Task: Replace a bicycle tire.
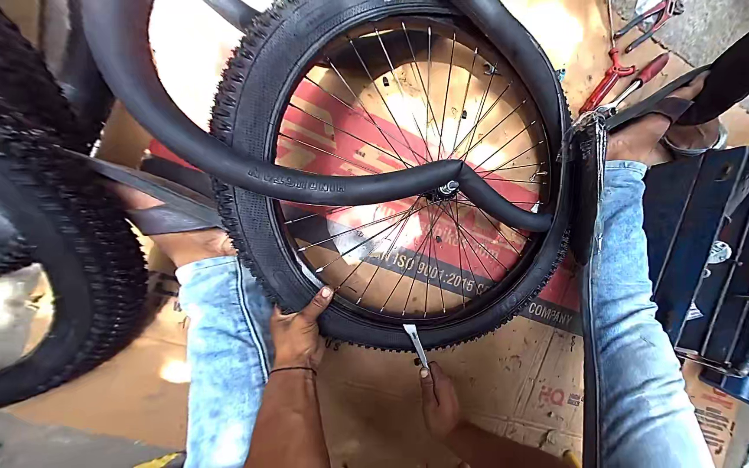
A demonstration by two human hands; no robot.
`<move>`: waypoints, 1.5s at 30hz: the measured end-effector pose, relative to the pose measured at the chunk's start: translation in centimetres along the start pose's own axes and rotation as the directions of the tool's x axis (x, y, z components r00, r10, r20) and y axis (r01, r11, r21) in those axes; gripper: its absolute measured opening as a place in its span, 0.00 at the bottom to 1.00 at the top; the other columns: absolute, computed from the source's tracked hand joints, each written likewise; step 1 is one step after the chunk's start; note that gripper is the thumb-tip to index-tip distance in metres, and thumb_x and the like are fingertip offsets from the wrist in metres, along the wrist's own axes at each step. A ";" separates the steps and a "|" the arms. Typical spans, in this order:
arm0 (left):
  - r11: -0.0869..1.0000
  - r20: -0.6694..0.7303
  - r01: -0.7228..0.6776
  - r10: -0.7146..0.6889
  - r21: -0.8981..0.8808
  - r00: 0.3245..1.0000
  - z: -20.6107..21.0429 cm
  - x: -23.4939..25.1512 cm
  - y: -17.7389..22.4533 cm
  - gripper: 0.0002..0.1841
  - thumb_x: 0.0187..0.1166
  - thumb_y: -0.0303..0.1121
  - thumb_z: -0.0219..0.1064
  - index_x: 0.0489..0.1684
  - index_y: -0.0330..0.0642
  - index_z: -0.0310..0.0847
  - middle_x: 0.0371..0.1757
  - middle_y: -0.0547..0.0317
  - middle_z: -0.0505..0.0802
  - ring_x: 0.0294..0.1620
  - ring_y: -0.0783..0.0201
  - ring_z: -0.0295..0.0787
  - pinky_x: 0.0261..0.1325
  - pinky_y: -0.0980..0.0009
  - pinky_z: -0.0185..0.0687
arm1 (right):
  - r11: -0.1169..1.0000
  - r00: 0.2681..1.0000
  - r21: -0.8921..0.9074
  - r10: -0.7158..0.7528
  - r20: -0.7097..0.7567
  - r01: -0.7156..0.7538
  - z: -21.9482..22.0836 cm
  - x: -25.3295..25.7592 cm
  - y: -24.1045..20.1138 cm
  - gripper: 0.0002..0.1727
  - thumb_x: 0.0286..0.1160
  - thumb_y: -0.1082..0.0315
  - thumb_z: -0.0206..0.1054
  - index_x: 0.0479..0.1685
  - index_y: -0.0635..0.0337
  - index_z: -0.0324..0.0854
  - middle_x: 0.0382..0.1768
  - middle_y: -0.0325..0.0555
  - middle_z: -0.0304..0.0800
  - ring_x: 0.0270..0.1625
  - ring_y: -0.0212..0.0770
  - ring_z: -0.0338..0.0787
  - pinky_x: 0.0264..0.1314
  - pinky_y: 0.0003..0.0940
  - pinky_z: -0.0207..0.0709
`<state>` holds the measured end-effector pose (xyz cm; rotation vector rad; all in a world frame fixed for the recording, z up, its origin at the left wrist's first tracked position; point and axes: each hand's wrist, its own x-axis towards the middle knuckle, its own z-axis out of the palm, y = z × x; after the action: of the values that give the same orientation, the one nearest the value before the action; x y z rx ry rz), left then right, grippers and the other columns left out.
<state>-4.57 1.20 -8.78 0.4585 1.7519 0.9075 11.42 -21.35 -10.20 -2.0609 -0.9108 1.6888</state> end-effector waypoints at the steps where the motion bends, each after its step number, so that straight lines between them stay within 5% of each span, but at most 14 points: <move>1: 1.000 -0.023 0.000 0.000 0.003 1.000 0.1 0.0 -0.4 0.34 0.69 0.21 0.77 0.77 0.39 0.67 0.62 0.52 0.88 0.58 0.62 0.89 0.61 0.60 0.88 | 1.000 0.999 -0.007 0.000 0.053 0.000 -1.3 0.1 0.2 0.27 0.93 0.50 0.42 0.50 0.65 0.80 0.28 0.49 0.81 0.31 0.46 0.84 0.40 0.47 0.80; 3: 0.999 -0.111 -0.027 0.029 0.018 0.993 1.1 -0.3 -1.2 0.39 0.66 0.25 0.81 0.81 0.39 0.65 0.68 0.49 0.86 0.64 0.60 0.87 0.67 0.58 0.86 | 0.993 0.989 0.097 0.054 0.140 -0.068 -3.8 0.0 -0.3 0.26 0.93 0.53 0.44 0.45 0.64 0.81 0.27 0.46 0.77 0.30 0.43 0.79 0.39 0.44 0.77; 6: 0.997 -0.176 -0.063 0.070 0.048 0.982 2.3 -2.6 -3.1 0.48 0.68 0.34 0.82 0.89 0.41 0.54 0.78 0.46 0.79 0.76 0.58 0.80 0.76 0.58 0.79 | 0.829 0.926 0.423 0.276 0.258 -0.365 -5.4 -1.8 -3.3 0.22 0.96 0.54 0.43 0.36 0.56 0.75 0.16 0.33 0.67 0.15 0.30 0.64 0.18 0.27 0.61; 9: 0.998 -0.093 0.065 -0.065 0.001 0.994 4.1 -8.9 -6.8 0.42 0.73 0.34 0.78 0.87 0.39 0.57 0.75 0.45 0.81 0.71 0.59 0.83 0.71 0.59 0.82 | 0.791 0.847 0.333 0.403 0.346 -0.513 -8.0 -2.5 -5.7 0.24 0.96 0.48 0.41 0.34 0.52 0.73 0.15 0.33 0.63 0.13 0.32 0.61 0.16 0.29 0.57; 11: 0.970 -0.050 0.205 -0.213 -0.132 0.976 6.3 -12.4 -9.3 0.32 0.77 0.32 0.74 0.79 0.35 0.65 0.63 0.45 0.87 0.57 0.58 0.89 0.59 0.58 0.87 | 0.861 0.840 0.168 0.397 0.369 -0.481 -9.6 -2.2 -6.5 0.25 0.95 0.46 0.41 0.39 0.53 0.75 0.18 0.35 0.64 0.15 0.33 0.63 0.18 0.31 0.60; 13: 0.926 -0.035 0.240 -0.261 -0.293 0.965 7.8 -13.2 -10.5 0.28 0.78 0.29 0.73 0.75 0.33 0.69 0.61 0.45 0.88 0.56 0.58 0.89 0.60 0.57 0.88 | 0.930 0.865 0.019 0.334 0.374 -0.367 -10.7 -1.8 -7.6 0.27 0.95 0.47 0.40 0.42 0.57 0.77 0.23 0.39 0.67 0.21 0.37 0.68 0.26 0.36 0.65; 16: 0.897 -0.059 0.181 -0.223 -0.403 0.973 8.1 -12.0 -10.0 0.26 0.79 0.26 0.69 0.76 0.34 0.67 0.60 0.46 0.88 0.57 0.59 0.89 0.60 0.58 0.88 | 0.970 0.892 -0.206 0.206 0.403 -0.131 -12.8 -2.3 -9.3 0.26 0.96 0.54 0.44 0.47 0.68 0.81 0.40 0.58 0.82 0.44 0.53 0.83 0.51 0.55 0.76; 20: 0.910 -0.064 0.159 -0.198 -0.383 0.978 6.5 -10.3 -9.2 0.24 0.81 0.27 0.67 0.75 0.36 0.68 0.58 0.46 0.89 0.54 0.58 0.91 0.58 0.57 0.90 | 0.889 0.937 -0.457 0.145 0.317 0.017 -17.7 -4.2 -10.0 0.24 0.94 0.53 0.47 0.81 0.51 0.71 0.48 0.59 0.91 0.52 0.61 0.92 0.56 0.64 0.82; 22: 0.930 -0.064 0.142 -0.174 -0.339 0.983 5.8 -9.4 -9.5 0.26 0.79 0.25 0.69 0.75 0.37 0.68 0.57 0.48 0.90 0.54 0.60 0.92 0.58 0.59 0.91 | 0.829 0.969 -0.554 0.065 0.239 0.081 -20.8 -3.0 -9.0 0.25 0.93 0.54 0.47 0.85 0.45 0.68 0.50 0.57 0.92 0.51 0.60 0.93 0.54 0.64 0.83; 25: 0.945 -0.072 0.117 -0.145 -0.305 0.987 5.3 -8.5 -10.0 0.28 0.75 0.23 0.72 0.75 0.36 0.67 0.57 0.49 0.90 0.53 0.61 0.92 0.57 0.60 0.91 | 0.640 0.961 -0.748 0.052 0.270 0.176 -25.2 0.6 -10.0 0.21 0.91 0.58 0.51 0.74 0.49 0.80 0.61 0.57 0.87 0.59 0.60 0.90 0.57 0.64 0.82; 30: 0.949 -0.098 0.111 -0.145 -0.296 0.985 4.8 -7.9 -9.4 0.29 0.73 0.22 0.73 0.74 0.37 0.69 0.57 0.49 0.90 0.53 0.60 0.92 0.56 0.60 0.91 | 0.333 0.899 -0.855 0.048 0.436 0.397 -27.5 7.4 -14.0 0.13 0.84 0.58 0.62 0.58 0.46 0.88 0.43 0.50 0.93 0.49 0.55 0.93 0.47 0.62 0.84; 35: 0.947 -0.074 0.114 -0.142 -0.301 0.987 4.0 -7.2 -9.0 0.29 0.73 0.23 0.73 0.75 0.39 0.69 0.59 0.50 0.90 0.55 0.60 0.92 0.57 0.58 0.91 | 0.141 0.825 -0.828 0.096 0.557 0.543 -25.0 11.9 -17.4 0.10 0.75 0.58 0.70 0.42 0.53 0.88 0.40 0.50 0.90 0.47 0.55 0.91 0.42 0.61 0.82; 40: 0.944 -0.063 0.124 -0.150 -0.305 0.987 4.0 -7.1 -9.0 0.30 0.74 0.23 0.72 0.77 0.40 0.66 0.60 0.51 0.89 0.56 0.61 0.91 0.58 0.59 0.91 | 0.184 0.727 -0.746 0.169 0.665 0.640 -24.1 15.1 -19.0 0.11 0.74 0.57 0.70 0.31 0.54 0.88 0.31 0.47 0.88 0.38 0.51 0.89 0.38 0.60 0.79; 45: 0.919 -0.007 0.154 -0.168 -0.363 0.986 3.5 -6.9 -9.4 0.32 0.73 0.21 0.73 0.79 0.42 0.66 0.63 0.48 0.88 0.59 0.55 0.90 0.61 0.51 0.90 | 0.251 0.696 -0.773 0.338 0.634 0.582 -23.1 15.5 -20.8 0.11 0.78 0.64 0.67 0.30 0.60 0.86 0.27 0.48 0.84 0.32 0.48 0.85 0.36 0.54 0.75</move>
<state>2.36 -8.24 -12.09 0.0540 1.5825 1.0959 29.44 7.59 -3.38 -1.4885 -3.0313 2.0521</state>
